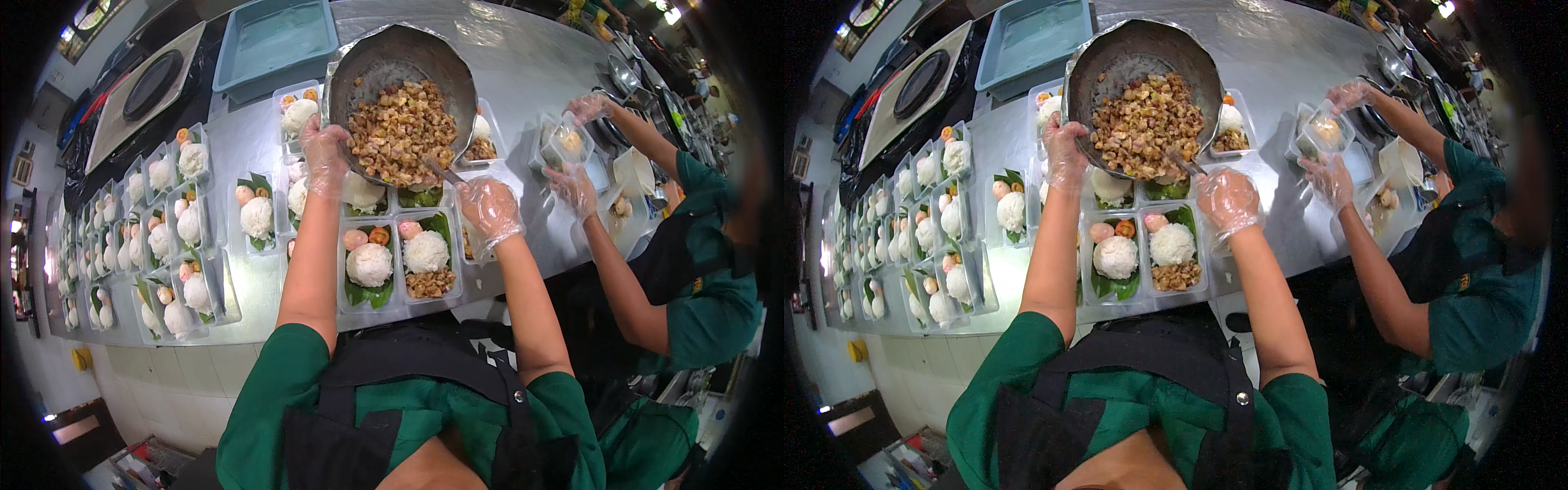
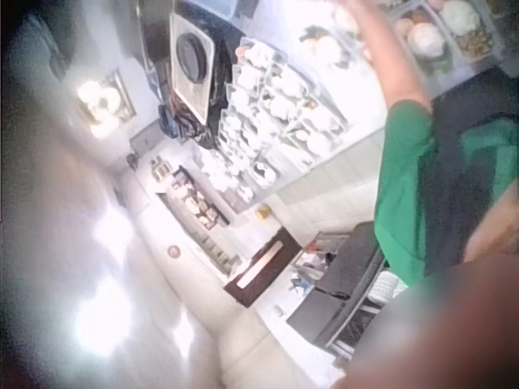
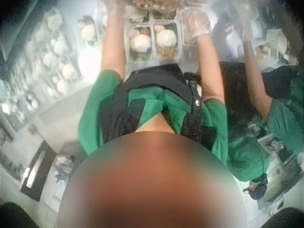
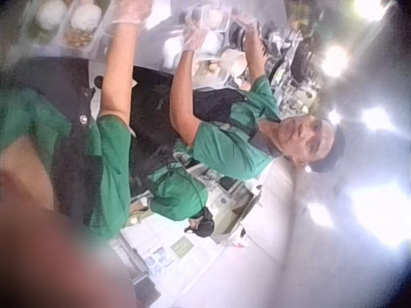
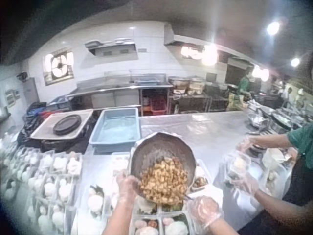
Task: The person assembles bento boxes by placing cooked meat and vegetables into compartmentalized containers that already contain rice balls and small eggs. They use tongs to transfer the cooked mixture from a large bowl into each compartment, then arrange the filled boxes on the counter.
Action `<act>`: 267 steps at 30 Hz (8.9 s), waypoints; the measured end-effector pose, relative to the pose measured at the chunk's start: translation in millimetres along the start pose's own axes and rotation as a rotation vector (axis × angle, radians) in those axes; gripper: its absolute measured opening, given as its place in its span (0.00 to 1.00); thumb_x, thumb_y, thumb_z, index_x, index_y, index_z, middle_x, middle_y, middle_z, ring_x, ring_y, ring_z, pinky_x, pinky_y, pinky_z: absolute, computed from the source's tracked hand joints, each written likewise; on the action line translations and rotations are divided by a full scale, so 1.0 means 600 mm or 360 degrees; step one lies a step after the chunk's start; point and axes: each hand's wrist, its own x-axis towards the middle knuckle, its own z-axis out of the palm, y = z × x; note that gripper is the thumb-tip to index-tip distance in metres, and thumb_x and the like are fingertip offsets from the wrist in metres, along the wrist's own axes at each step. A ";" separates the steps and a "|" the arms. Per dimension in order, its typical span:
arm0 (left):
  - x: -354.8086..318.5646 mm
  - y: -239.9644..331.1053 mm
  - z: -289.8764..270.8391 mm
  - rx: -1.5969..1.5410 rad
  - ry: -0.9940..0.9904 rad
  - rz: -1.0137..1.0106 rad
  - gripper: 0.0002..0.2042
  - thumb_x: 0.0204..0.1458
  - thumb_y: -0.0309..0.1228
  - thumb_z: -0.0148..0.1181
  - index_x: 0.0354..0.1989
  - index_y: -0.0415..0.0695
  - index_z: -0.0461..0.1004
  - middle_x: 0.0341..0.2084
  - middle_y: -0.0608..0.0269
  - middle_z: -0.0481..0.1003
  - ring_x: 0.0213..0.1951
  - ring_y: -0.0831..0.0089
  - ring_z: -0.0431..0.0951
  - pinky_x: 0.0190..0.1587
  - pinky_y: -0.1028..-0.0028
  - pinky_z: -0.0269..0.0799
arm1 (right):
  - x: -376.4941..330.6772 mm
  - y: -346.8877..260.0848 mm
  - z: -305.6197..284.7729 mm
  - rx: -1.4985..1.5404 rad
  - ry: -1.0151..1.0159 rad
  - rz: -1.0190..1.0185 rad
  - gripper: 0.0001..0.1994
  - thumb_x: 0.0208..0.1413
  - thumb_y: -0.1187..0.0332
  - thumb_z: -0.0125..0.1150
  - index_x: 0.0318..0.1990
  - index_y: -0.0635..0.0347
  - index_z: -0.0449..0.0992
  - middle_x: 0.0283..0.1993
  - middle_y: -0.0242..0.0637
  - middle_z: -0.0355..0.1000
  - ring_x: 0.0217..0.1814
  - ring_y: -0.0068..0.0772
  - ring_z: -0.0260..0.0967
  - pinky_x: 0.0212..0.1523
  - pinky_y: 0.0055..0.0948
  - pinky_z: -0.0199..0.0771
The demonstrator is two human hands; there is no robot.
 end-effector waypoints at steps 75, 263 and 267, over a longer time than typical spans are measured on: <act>0.153 0.029 0.023 -0.0246 0.0490 -0.0041 0.16 0.28 0.15 0.50 0.27 0.44 0.57 0.21 0.65 0.60 0.24 0.68 0.63 0.30 0.72 0.65 | -0.032 0.047 -0.105 0.1248 -0.0071 0.0144 0.21 0.56 0.53 0.54 0.32 0.67 0.77 0.20 0.39 0.69 0.23 0.28 0.62 0.29 0.36 0.66; -0.871 0.727 -0.185 0.1724 0.1014 0.0110 0.28 0.53 0.45 0.55 0.58 0.41 0.65 0.22 0.65 0.74 0.24 0.82 0.72 0.26 0.78 0.71 | -0.058 -0.138 -0.032 0.1946 0.0158 -0.0537 0.21 0.54 0.69 0.58 0.54 0.68 0.67 0.50 0.40 0.70 0.48 0.30 0.69 0.50 0.29 0.68; -0.850 0.657 -0.229 0.2565 0.1425 -0.0326 0.28 0.54 0.41 0.57 0.63 0.48 0.60 0.22 0.68 0.68 0.27 0.78 0.68 0.31 0.77 0.68 | -0.063 -0.064 -0.040 0.1949 0.0386 -0.0429 0.21 0.54 0.70 0.59 0.55 0.68 0.66 0.51 0.39 0.70 0.48 0.29 0.68 0.51 0.28 0.68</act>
